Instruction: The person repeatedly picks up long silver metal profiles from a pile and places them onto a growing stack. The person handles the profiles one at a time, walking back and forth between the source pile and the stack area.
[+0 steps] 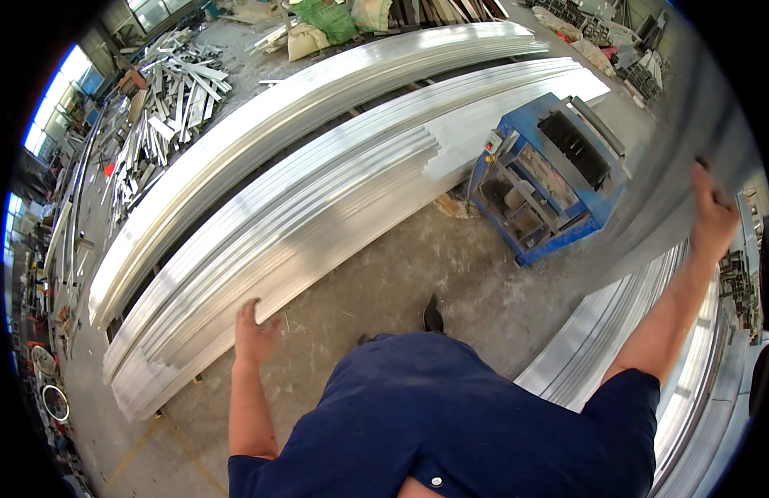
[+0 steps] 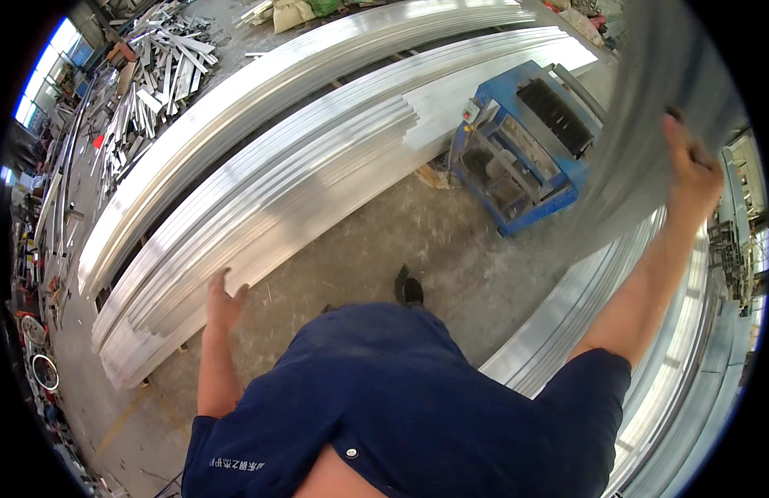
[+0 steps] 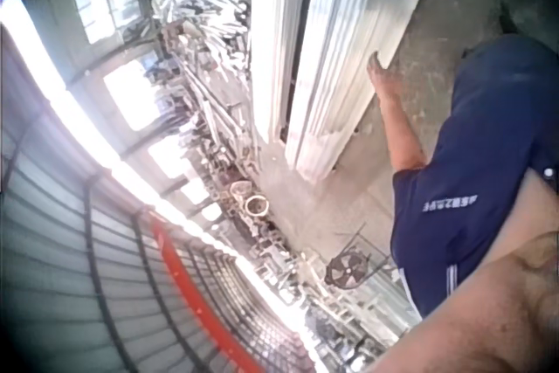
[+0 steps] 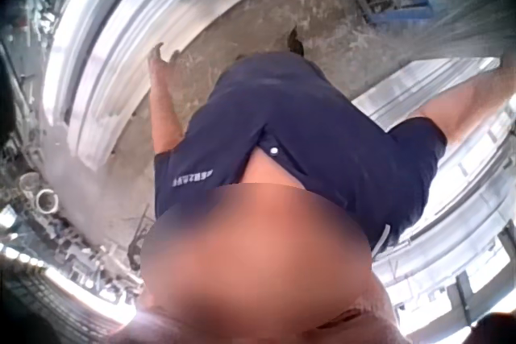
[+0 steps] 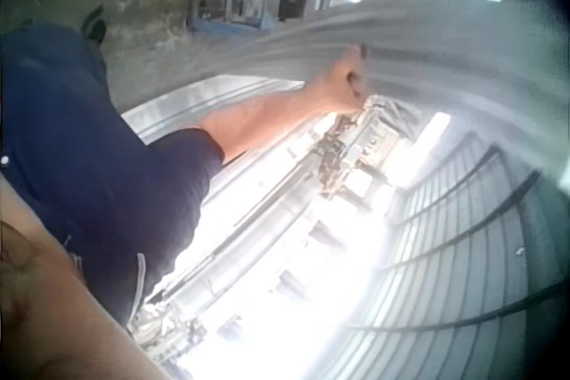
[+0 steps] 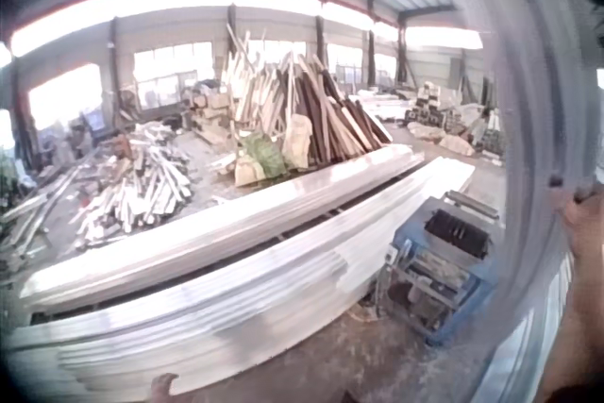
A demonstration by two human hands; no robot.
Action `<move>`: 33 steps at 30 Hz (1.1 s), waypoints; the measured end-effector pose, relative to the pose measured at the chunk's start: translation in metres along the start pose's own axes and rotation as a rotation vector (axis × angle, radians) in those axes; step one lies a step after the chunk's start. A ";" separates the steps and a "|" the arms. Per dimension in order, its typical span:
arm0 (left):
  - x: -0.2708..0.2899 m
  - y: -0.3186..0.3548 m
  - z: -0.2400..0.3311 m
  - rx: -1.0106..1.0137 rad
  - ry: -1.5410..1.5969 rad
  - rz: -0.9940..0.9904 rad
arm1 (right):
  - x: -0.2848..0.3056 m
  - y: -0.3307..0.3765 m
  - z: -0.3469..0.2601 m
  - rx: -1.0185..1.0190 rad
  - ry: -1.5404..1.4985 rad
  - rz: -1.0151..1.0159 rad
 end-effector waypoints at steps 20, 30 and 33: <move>0.128 -0.003 -0.028 0.000 -0.275 -0.241 | -0.251 0.324 -0.058 1.056 0.458 -1.643; -0.098 0.152 -0.036 0.291 -0.140 -0.853 | -0.335 0.411 0.059 0.781 0.726 -1.962; -0.171 0.125 -0.004 0.254 -0.003 -0.873 | -0.350 0.383 0.133 0.744 0.476 -1.543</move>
Point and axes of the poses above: each hand's wrist, its own y-axis away from the middle knuckle, its own x-axis out of the back of the hand, z = x × y, the point moved 4 cm from there along -y, towards the middle knuckle, and after that the axes turned 11 degrees about -x, right-handed, at the moved point
